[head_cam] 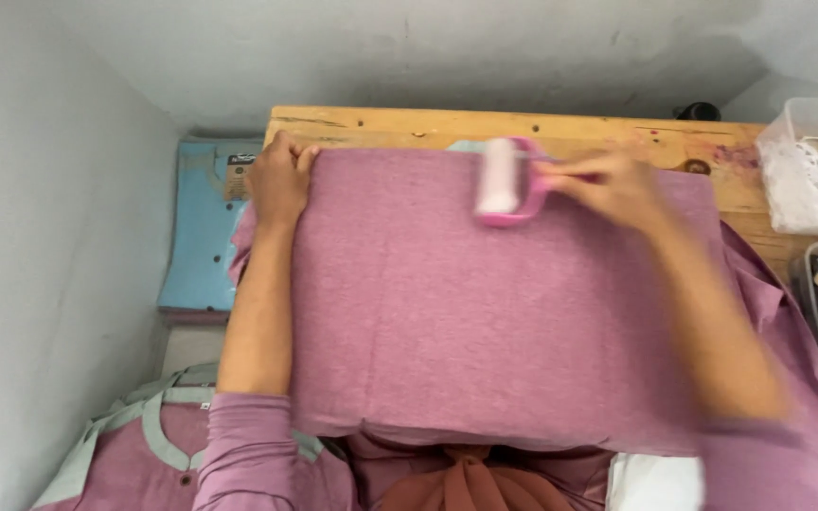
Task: The person cleans a shirt using a lint roller on a wooden table. They roll the tool across the sleeves, the back panel, and the collar, flipping and smoothing the garment as they work.
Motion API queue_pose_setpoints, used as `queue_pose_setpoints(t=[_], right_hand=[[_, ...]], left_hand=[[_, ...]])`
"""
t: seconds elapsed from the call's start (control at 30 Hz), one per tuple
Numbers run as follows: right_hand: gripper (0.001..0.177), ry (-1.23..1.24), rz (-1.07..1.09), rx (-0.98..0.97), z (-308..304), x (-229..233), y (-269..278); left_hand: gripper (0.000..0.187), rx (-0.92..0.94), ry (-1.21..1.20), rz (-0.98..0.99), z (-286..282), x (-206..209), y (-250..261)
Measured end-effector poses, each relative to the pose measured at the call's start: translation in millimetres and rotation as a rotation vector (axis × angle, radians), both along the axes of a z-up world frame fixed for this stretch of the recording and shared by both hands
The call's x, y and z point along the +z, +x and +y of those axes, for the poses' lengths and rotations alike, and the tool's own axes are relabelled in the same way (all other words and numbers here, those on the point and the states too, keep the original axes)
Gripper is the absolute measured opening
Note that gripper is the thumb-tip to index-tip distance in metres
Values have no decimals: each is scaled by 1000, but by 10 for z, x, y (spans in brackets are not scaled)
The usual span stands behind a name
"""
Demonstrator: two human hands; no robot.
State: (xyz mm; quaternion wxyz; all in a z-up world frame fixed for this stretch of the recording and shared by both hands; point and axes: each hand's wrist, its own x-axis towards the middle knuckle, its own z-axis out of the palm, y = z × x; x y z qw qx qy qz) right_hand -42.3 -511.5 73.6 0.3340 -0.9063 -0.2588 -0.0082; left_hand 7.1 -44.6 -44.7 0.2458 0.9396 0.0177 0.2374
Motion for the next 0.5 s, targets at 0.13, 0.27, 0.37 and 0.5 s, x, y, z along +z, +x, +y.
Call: queue_pose_setpoints(t=[0.13,0.27,0.37,0.5], right_hand=[[28,-227,254,-357,-1110,305,-392],[26,-458,197,-402,-1963,394,-377],[23,-1126,-165,-278,-1853,319,-128],[21,-108,-82,-94,228,458,-179]], left_hand=[[33,14,-40,37,-19,53,-25],[33,50,-20,43,-59,79,-44],[31,56,-2,77,-70,110,-41],[31,75,54,84,-49,70,-12]])
